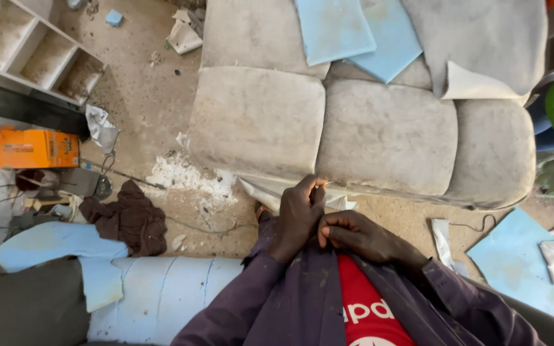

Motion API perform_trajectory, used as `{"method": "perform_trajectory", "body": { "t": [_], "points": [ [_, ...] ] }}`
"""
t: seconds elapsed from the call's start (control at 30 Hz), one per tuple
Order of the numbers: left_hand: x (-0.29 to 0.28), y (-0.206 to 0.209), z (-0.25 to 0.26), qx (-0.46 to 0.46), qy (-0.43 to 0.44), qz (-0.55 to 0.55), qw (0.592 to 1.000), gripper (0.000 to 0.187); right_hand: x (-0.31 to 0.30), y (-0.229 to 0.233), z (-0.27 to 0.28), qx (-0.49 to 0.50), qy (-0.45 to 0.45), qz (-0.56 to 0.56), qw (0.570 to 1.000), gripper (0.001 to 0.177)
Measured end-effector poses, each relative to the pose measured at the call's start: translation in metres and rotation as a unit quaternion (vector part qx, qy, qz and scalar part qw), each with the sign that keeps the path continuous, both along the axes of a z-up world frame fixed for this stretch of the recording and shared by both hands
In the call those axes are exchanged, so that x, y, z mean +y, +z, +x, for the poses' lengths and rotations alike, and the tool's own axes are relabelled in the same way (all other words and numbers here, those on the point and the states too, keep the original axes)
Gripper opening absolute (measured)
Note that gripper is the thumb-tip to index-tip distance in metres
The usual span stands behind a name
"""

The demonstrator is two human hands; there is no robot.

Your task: Sewing fabric onto a sofa cushion using a needle and thread during a reupholstery task.

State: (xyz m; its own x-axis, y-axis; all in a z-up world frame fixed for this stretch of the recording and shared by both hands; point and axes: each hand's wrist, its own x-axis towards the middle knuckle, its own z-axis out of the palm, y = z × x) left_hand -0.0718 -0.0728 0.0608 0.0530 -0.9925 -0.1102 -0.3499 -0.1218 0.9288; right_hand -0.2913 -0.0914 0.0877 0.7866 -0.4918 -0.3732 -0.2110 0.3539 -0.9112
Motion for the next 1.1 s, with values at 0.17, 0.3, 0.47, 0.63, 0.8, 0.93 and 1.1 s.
{"method": "perform_trajectory", "body": {
  "t": [0.17, 0.3, 0.47, 0.63, 0.8, 0.93, 1.1],
  "points": [
    [0.003, 0.002, -0.001, -0.069, -0.007, -0.044, 0.997, 0.020, 0.004, -0.002, -0.001, -0.015, -0.001, -0.008, 1.000, 0.036],
    [-0.001, 0.011, 0.001, -0.094, -0.011, -0.065, 0.993, 0.018, 0.002, 0.015, 0.004, -0.018, -0.022, -0.015, 0.999, 0.037],
    [0.000, -0.012, -0.003, 0.014, 0.036, -0.013, 0.999, 0.021, 0.010, 0.007, 0.001, -0.013, -0.050, -0.019, 0.998, 0.035],
    [-0.006, -0.032, 0.000, 0.084, 0.045, -0.002, 0.995, 0.021, 0.013, 0.001, 0.002, 0.001, -0.059, -0.025, 0.998, 0.034],
    [-0.017, -0.033, -0.021, 0.023, 0.005, -0.069, 0.997, 0.016, 0.011, -0.004, -0.003, 0.002, -0.057, -0.028, 0.998, 0.032],
    [-0.014, -0.022, -0.022, 0.024, 0.023, -0.029, 0.999, 0.016, 0.011, 0.001, -0.002, -0.010, -0.053, -0.018, 0.998, 0.036],
    [-0.005, -0.007, -0.018, -0.023, 0.047, 0.016, 0.999, 0.018, 0.010, 0.016, -0.001, 0.014, -0.035, -0.068, 0.997, 0.032]
  ]
}}
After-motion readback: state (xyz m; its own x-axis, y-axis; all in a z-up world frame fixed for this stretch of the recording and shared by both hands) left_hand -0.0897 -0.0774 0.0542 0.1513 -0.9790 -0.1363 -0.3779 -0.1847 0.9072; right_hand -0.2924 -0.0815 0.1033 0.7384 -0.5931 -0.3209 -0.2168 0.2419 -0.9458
